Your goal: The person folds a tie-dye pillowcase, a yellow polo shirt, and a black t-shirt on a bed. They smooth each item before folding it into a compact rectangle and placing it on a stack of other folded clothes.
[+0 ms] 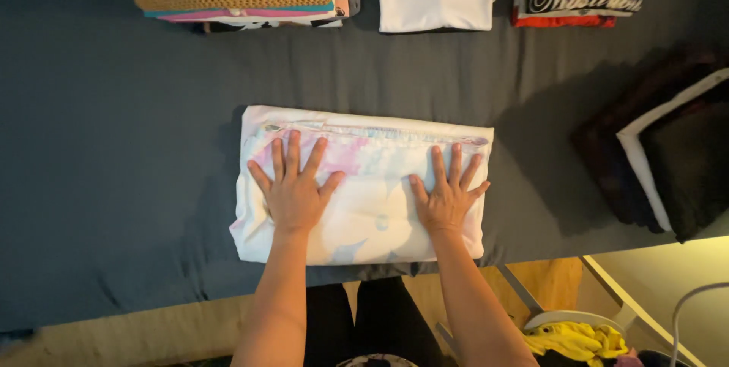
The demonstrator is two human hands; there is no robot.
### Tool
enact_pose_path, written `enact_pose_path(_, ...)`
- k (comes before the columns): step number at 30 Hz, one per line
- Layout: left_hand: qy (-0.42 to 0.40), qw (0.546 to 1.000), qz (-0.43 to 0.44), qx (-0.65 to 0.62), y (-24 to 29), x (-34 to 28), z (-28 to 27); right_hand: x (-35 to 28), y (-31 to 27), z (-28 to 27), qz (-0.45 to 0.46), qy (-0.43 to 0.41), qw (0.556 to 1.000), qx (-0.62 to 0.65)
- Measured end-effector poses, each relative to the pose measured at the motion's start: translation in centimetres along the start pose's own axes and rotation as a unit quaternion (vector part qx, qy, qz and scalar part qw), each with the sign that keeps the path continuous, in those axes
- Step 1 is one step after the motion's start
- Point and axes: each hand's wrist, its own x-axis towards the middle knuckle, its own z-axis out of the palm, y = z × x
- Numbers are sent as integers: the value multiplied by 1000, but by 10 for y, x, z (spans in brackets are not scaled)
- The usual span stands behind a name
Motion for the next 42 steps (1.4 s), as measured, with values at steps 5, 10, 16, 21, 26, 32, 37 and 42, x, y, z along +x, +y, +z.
enact_pose_path(5, 21, 1000, 15, -10, -5, 8, 24, 1, 7, 31, -17, 27, 999, 11)
enact_pose_path(10, 62, 998, 23, 3, -8, 14, 39, 0, 9, 53, -42, 78, 995, 42)
enact_pose_path(16, 64, 998, 19, -2, -10, 10, 51, -2, 13, 63, -49, 61, 996, 44)
enact_pose_path(21, 61, 998, 28, -1, -11, 6, 48, -4, 15, 65, -46, 72, 996, 38)
enact_pose_path(26, 46, 998, 26, -14, -4, 7, 18, 2, 5, 38, -39, 75, 996, 35)
enact_pose_path(32, 48, 997, 21, -52, 54, -34, -25, -13, -15, -12, -13, 28, 999, 42)
enact_pose_path(37, -19, 981, 33, -192, 108, -99, -39, -98, -47, -31, -37, -132, 964, 229)
enact_pose_path(42, -52, 991, 112, -42, -9, -113, -21, -113, -17, -14, -207, -8, 976, 69)
